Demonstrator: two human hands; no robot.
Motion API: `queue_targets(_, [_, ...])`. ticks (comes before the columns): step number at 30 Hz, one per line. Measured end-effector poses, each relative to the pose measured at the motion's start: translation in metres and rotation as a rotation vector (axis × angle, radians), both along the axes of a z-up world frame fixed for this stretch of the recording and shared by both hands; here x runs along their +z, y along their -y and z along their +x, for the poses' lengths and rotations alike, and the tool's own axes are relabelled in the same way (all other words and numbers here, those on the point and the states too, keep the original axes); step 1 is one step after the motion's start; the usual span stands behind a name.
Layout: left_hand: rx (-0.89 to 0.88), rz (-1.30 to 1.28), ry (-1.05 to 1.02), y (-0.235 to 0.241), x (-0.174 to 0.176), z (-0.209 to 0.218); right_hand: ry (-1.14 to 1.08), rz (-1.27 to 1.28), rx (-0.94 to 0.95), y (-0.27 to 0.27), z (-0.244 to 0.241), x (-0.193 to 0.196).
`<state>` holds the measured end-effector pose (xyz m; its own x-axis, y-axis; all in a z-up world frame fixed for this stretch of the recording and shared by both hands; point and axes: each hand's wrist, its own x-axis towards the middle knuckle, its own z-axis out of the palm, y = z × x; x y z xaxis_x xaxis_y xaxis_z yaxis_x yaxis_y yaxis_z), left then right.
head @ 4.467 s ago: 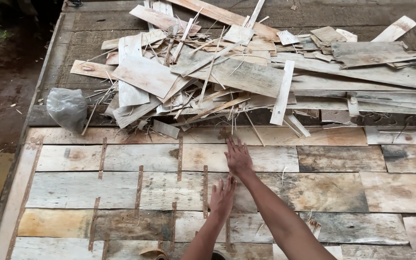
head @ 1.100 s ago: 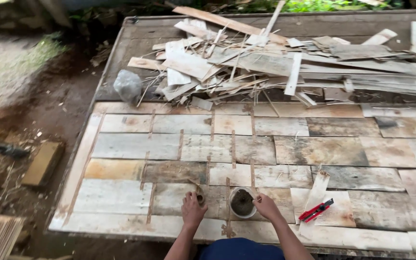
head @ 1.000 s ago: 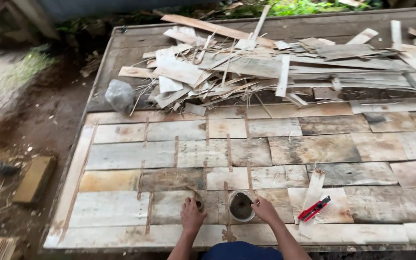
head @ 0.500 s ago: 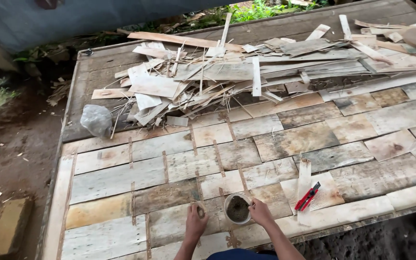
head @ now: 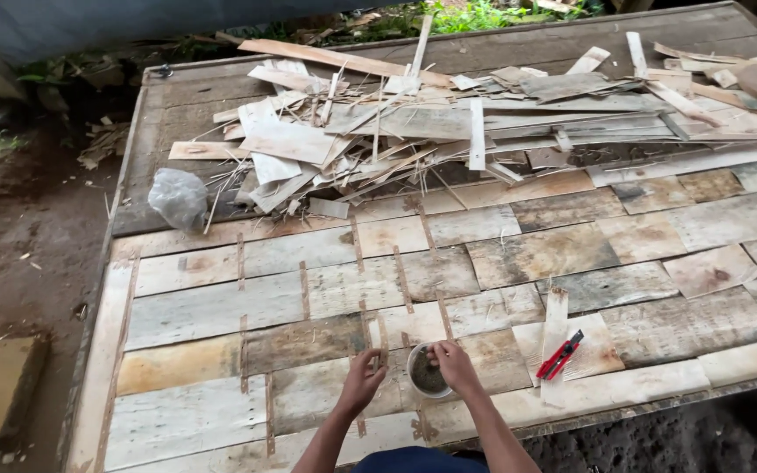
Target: Assembling a wooden surface by selecting and fitting thin wooden strips into gaps between larger panels.
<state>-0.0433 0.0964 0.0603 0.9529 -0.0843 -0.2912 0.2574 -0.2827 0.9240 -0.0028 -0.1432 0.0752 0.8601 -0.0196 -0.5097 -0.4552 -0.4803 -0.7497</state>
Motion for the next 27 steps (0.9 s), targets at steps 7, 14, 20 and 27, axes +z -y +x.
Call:
queue_targets(7, [-0.100, -0.295, 0.083, -0.022, 0.021, -0.008, -0.091, 0.066, 0.317, -0.067, -0.007, 0.065])
queue_targets(14, [-0.145, -0.367, -0.042, -0.044, 0.020, -0.018, -0.057, 0.185, 0.389, -0.104, -0.010, 0.088])
queue_targets(20, [-0.164, -0.361, -0.044, -0.054, 0.025, -0.023, -0.015, 0.187, 0.393, -0.114, -0.011, 0.065])
queue_targets(27, [-0.082, -0.370, -0.107, -0.049, 0.021, -0.021, 0.195, 0.130, 0.379, -0.117, -0.015, 0.052])
